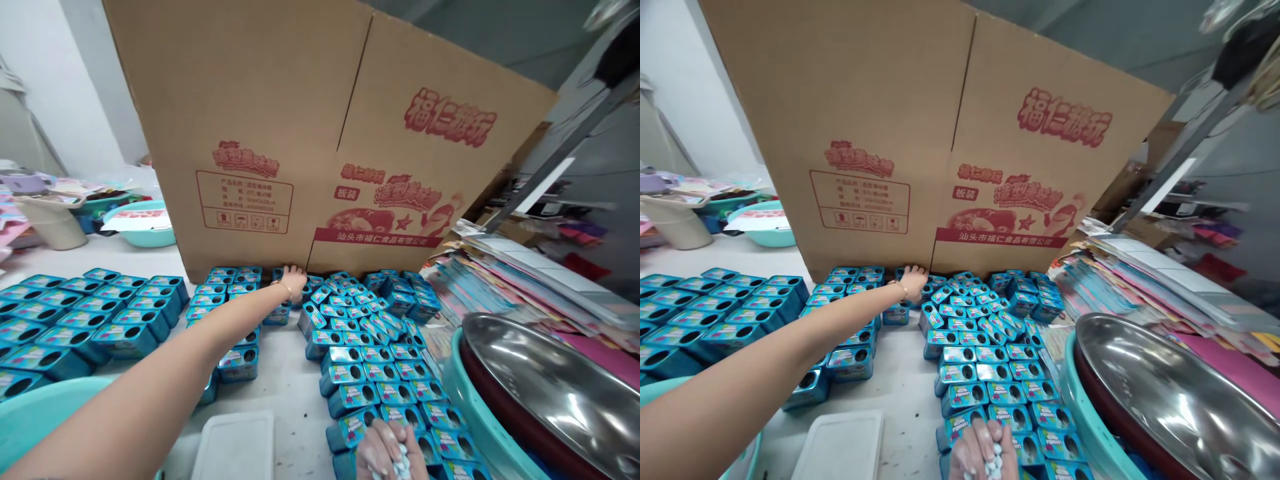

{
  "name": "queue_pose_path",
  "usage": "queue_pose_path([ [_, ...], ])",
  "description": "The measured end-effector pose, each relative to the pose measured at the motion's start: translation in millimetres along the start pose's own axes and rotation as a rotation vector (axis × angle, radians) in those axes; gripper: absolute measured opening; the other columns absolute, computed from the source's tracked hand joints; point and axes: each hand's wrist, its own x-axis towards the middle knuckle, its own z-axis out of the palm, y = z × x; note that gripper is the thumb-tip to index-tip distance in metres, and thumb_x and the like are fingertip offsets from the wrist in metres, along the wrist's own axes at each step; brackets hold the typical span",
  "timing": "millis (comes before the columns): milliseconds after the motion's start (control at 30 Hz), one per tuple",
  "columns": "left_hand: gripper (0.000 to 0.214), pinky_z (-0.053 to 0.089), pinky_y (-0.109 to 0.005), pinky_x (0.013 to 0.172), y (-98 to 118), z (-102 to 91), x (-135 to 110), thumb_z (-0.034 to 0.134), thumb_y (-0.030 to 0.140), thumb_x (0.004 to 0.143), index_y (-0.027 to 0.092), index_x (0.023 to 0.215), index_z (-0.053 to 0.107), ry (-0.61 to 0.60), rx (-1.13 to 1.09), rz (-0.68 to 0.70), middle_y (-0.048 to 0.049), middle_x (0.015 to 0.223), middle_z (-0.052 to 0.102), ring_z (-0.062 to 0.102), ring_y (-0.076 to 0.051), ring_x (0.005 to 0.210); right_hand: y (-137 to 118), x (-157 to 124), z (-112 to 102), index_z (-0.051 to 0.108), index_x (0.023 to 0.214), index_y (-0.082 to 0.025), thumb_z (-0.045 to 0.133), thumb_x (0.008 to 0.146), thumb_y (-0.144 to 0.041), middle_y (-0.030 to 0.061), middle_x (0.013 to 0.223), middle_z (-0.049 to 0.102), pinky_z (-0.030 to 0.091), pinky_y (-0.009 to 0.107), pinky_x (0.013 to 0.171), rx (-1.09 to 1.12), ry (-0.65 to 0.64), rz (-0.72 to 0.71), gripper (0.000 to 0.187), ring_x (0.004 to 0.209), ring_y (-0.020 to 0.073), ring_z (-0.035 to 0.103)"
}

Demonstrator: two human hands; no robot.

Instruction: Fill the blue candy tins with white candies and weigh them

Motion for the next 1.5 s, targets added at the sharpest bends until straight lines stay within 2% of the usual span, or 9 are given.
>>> queue_pose_path([
  [167, 0.037, 0.052, -0.044, 0.087, -7.0, -29.1, -14.1, 0.058, 0.035, 0.091, 0.016, 0.122, 0.054, 0.018, -0.046, -0.003, -0.0095, 0.122, 0.057, 0.059, -0.022, 0.105, 4.8, 1.1, -8.2, 0.054, 0.066, -0.019, 0.063, 0.086, -0.035, -0.0118, 0.049, 0.033, 0.031, 0.016, 0.036, 0.012, -0.062, -0.126, 0.027, 0.034, 0.0022, 0.010],
  [333, 0.046, 0.052, -0.036, 0.079, -20.0, -96.7, -38.5, 0.074, 0.036, 0.070, 0.016, 0.110, 0.062, 0.054, -0.140, 0.060, -0.0132, 0.118, 0.053, 0.062, -0.027, 0.098, 11.9, -23.5, 28.9, 0.050, 0.069, -0.019, 0.062, 0.086, -0.023, -0.0096, 0.055, 0.043, 0.039, 0.019, 0.042, -0.037, -0.044, -0.034, 0.021, 0.036, 0.0037, 0.024],
  [533, 0.039, 0.047, -0.032, 0.079, -16.4, -171.7, -144.4, 0.067, 0.043, 0.069, 0.021, 0.101, 0.065, 0.094, -0.267, 0.227, -0.0069, 0.113, 0.051, 0.059, -0.024, 0.095, 38.8, -63.3, 80.9, 0.044, 0.071, -0.020, 0.049, 0.090, -0.015, -0.0087, 0.055, 0.040, 0.035, 0.017, 0.041, 0.011, -0.007, -0.091, 0.021, 0.041, 0.0066, 0.037],
  [633, 0.036, 0.046, -0.034, 0.076, -0.8, -170.4, -223.8, 0.069, 0.047, 0.067, 0.021, 0.092, 0.065, 0.056, -0.378, 0.346, -0.0055, 0.102, 0.055, 0.057, -0.023, 0.090, 53.2, -76.1, 87.8, 0.042, 0.071, -0.020, 0.047, 0.091, -0.015, -0.0089, 0.054, 0.038, 0.033, 0.017, 0.040, -0.007, -0.006, -0.077, 0.022, 0.041, 0.0068, 0.035],
  [767, 0.028, 0.047, -0.032, 0.072, 22.7, -124.2, -307.4, 0.066, 0.045, 0.072, 0.023, 0.090, 0.064, -0.038, -0.454, 0.382, -0.0048, 0.102, 0.057, 0.058, -0.021, 0.087, 71.9, -86.5, 85.7, 0.042, 0.073, -0.020, 0.049, 0.091, -0.017, -0.0093, 0.055, 0.038, 0.030, 0.017, 0.040, -0.033, -0.034, -0.009, 0.019, 0.040, 0.0058, 0.034],
  [1033, 0.027, 0.047, -0.043, 0.088, 47.3, -46.0, -342.8, 0.069, 0.027, 0.064, 0.020, 0.089, 0.063, -0.083, -0.343, 0.269, -0.0108, 0.108, 0.062, 0.056, -0.033, 0.109, 85.6, -93.7, 77.8, 0.043, 0.074, -0.019, 0.056, 0.088, -0.017, -0.0104, 0.056, 0.038, 0.031, 0.015, 0.043, -0.118, -0.140, 0.048, 0.019, 0.041, 0.0041, 0.034],
  [1233, 0.025, 0.028, -0.053, 0.108, 36.3, -102.0, -362.1, 0.069, 0.034, 0.070, 0.022, 0.090, 0.062, 0.025, -0.413, 0.291, -0.0083, 0.112, 0.063, 0.038, -0.036, 0.133, 77.3, -90.4, 72.7, 0.044, 0.073, -0.019, 0.058, 0.086, -0.017, -0.0103, 0.056, 0.039, 0.032, 0.016, 0.043, -0.161, -0.108, 0.047, 0.019, 0.043, 0.0045, 0.034],
  [1367, 0.027, 0.040, -0.038, 0.090, -8.0, -152.8, -387.7, 0.061, 0.048, 0.078, 0.023, 0.088, 0.062, 0.074, -0.433, 0.190, -0.0012, 0.091, 0.064, 0.059, -0.024, 0.099, 69.2, -84.1, 66.0, 0.045, 0.073, -0.019, 0.059, 0.085, -0.022, -0.0095, 0.056, 0.040, 0.032, 0.017, 0.043, -0.157, -0.019, 0.017, 0.019, 0.044, 0.0052, 0.036],
  [1500, 0.033, 0.036, -0.024, 0.063, -61.7, -147.4, -421.2, 0.053, 0.054, 0.081, 0.025, 0.094, 0.059, 0.025, -0.305, -0.142, 0.0060, 0.073, 0.059, 0.053, -0.013, 0.065, 68.7, -72.7, 61.4, 0.045, 0.072, -0.019, 0.058, 0.086, -0.026, -0.0089, 0.056, 0.042, 0.032, 0.017, 0.044, -0.184, 0.055, 0.022, 0.020, 0.046, 0.0057, 0.039],
])
